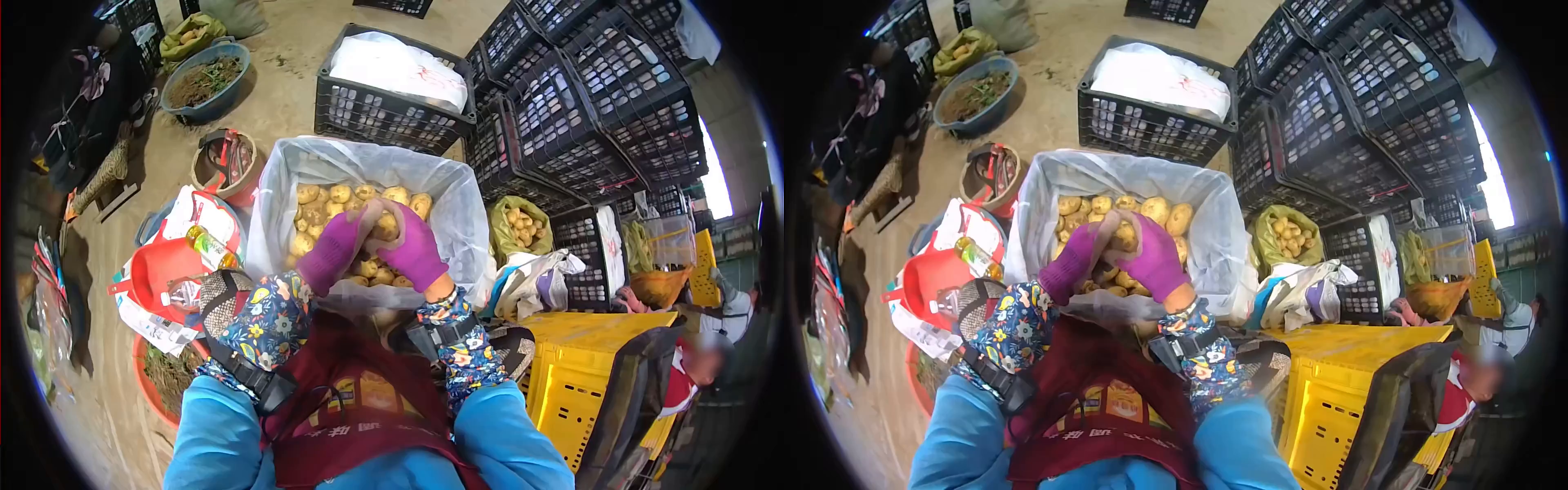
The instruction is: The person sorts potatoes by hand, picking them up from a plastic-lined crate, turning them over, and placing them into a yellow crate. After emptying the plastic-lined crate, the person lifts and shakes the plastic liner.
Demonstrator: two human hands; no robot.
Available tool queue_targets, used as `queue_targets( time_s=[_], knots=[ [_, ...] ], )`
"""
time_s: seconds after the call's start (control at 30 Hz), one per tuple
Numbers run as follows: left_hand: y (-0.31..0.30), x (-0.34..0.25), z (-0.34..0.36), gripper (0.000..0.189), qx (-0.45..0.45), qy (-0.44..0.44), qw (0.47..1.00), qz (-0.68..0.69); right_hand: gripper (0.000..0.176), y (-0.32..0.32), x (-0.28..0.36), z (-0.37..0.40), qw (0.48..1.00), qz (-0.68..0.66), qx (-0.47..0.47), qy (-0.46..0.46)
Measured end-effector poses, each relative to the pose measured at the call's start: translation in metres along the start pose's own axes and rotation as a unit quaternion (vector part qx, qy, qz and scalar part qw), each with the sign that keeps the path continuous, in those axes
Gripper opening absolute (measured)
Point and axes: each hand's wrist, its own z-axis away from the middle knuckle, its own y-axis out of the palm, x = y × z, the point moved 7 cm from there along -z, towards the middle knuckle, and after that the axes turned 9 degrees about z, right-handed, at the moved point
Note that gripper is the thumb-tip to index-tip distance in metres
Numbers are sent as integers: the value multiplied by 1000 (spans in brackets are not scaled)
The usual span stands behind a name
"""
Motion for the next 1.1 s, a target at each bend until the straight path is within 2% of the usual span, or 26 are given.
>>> queue_targets(
  time_s=[0.03,0.07,0.1,0.17,0.27,0.37,0.47,0.57,0.63,0.67,0.7,0.73,0.77,0.83,0.87,0.9,0.97,1.07,1.1],
  knots=[
    [-3,7,-1,54,-6,-45,999,28,64,-2,2,4,994,-88,40,57],
    [-4,16,-1,51,-11,-90,994,54,62,0,3,8,991,-116,40,51],
    [-8,25,3,50,-11,-82,993,85,61,2,3,13,988,-145,40,46],
    [-12,34,-4,48,-11,-37,990,137,54,1,0,13,989,-78,-54,-115],
    [-20,32,-13,44,-69,203,977,-8,43,26,-34,13,975,-197,-78,68],
    [-1,-16,21,41,-174,363,893,-202,37,21,-22,18,982,-120,-138,54],
    [-11,6,1,34,-127,299,919,-223,37,24,-22,22,980,-121,-141,74],
    [-11,10,-2,32,-98,305,936,-144,39,19,-20,25,983,-70,-161,57],
    [-14,6,-7,35,-100,402,894,-174,40,27,-38,27,981,-93,-171,24],
    [-17,12,-13,36,-88,367,916,-140,40,31,-48,29,979,-105,-174,7],
    [-17,11,-14,37,-79,331,935,-105,39,31,-52,26,976,-144,-162,28],
    [-11,4,-3,38,-54,204,977,-19,37,31,-55,24,970,-183,-149,51],
    [-5,8,4,39,-27,73,995,65,37,31,-57,22,962,-223,-137,73],
    [-2,12,-10,39,-19,190,981,16,39,28,-50,17,983,-112,-109,101],
    [-3,21,-17,40,-13,185,982,28,40,25,-44,17,988,-55,-92,115],
    [-2,21,-17,42,-7,180,983,39,42,21,-28,17,987,-83,-119,71],
    [8,6,7,48,9,42,990,132,47,16,2,23,976,-135,-169,-18],
    [8,5,7,51,64,60,994,64,53,12,5,23,979,-37,-175,-97],
    [9,8,7,52,70,43,994,68,52,12,1,22,989,-61,-132,-30]
  ],
)
